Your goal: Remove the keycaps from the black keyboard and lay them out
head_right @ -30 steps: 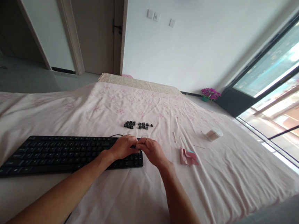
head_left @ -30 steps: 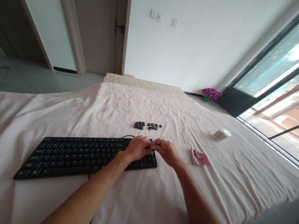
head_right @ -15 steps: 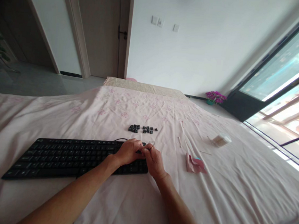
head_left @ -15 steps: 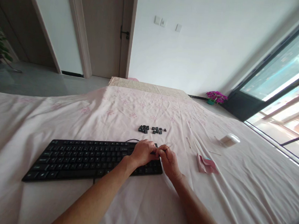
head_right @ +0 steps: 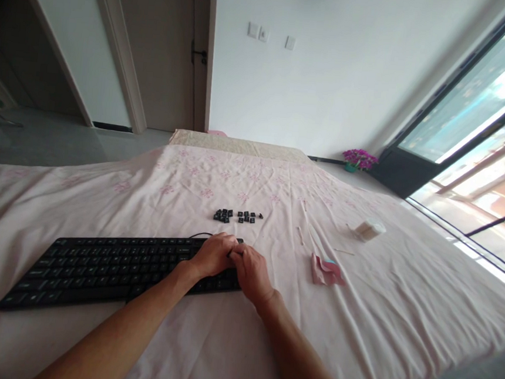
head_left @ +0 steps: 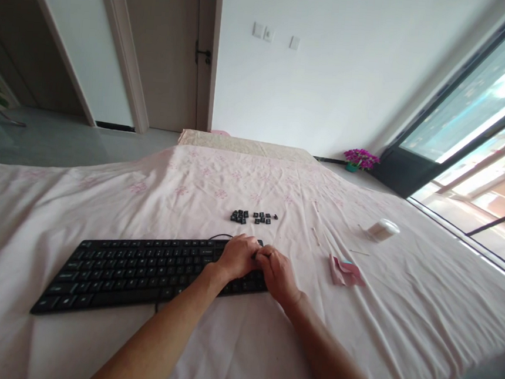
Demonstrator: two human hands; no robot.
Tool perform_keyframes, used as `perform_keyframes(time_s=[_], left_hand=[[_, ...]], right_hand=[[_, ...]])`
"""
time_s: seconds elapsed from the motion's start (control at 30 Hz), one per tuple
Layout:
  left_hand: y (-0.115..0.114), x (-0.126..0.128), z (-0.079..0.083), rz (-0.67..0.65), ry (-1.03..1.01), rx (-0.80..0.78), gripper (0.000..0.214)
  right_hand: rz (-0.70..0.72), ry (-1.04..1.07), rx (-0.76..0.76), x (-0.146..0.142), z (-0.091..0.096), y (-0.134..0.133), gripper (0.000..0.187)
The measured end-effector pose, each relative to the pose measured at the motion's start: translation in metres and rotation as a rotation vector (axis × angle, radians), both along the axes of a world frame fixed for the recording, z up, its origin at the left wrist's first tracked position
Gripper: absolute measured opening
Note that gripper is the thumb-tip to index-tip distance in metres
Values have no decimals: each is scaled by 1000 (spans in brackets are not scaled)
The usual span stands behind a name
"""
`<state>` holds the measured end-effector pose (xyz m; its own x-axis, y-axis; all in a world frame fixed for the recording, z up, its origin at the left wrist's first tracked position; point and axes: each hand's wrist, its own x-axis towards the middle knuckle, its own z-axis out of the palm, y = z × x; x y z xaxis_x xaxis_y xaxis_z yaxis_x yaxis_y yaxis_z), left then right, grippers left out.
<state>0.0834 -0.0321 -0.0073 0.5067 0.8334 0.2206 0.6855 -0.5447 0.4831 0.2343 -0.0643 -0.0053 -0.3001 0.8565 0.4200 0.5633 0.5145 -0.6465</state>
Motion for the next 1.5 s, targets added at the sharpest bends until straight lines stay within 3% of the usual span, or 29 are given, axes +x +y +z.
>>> perform_keyframes(time_s=[0.17, 0.47, 0.63, 0.8, 0.93, 1.07, 1.27, 1.5], left_hand=[[-1, 1, -2, 50, -3, 7, 25], [-1, 2, -6, -52, -137, 68, 24], [-1, 2, -7, -107, -296, -45, 19], [1, 1, -5, -46, -460, -128, 10], [0, 1, -4, 0, -591, -246, 22], [1, 1, -4, 82, -653, -286, 19], [3, -1, -4, 147, -884, -430, 27], [6, 2, -9, 154, -939, -467, 28]], right_hand=[[-37, 45, -20, -2, -2, 0, 22], [-42, 127, 100, 3, -12, -3, 20], [-15, 178, 178, 0, -5, 1, 18], [64, 102, 255, 2, 11, 1, 19], [-45, 26, 336, 8, 26, -1, 19], [-124, 103, 208, 10, 29, 4, 22], [-236, -65, 1, 8, 15, 17, 17], [-251, -49, -167, 12, 4, 17, 11]])
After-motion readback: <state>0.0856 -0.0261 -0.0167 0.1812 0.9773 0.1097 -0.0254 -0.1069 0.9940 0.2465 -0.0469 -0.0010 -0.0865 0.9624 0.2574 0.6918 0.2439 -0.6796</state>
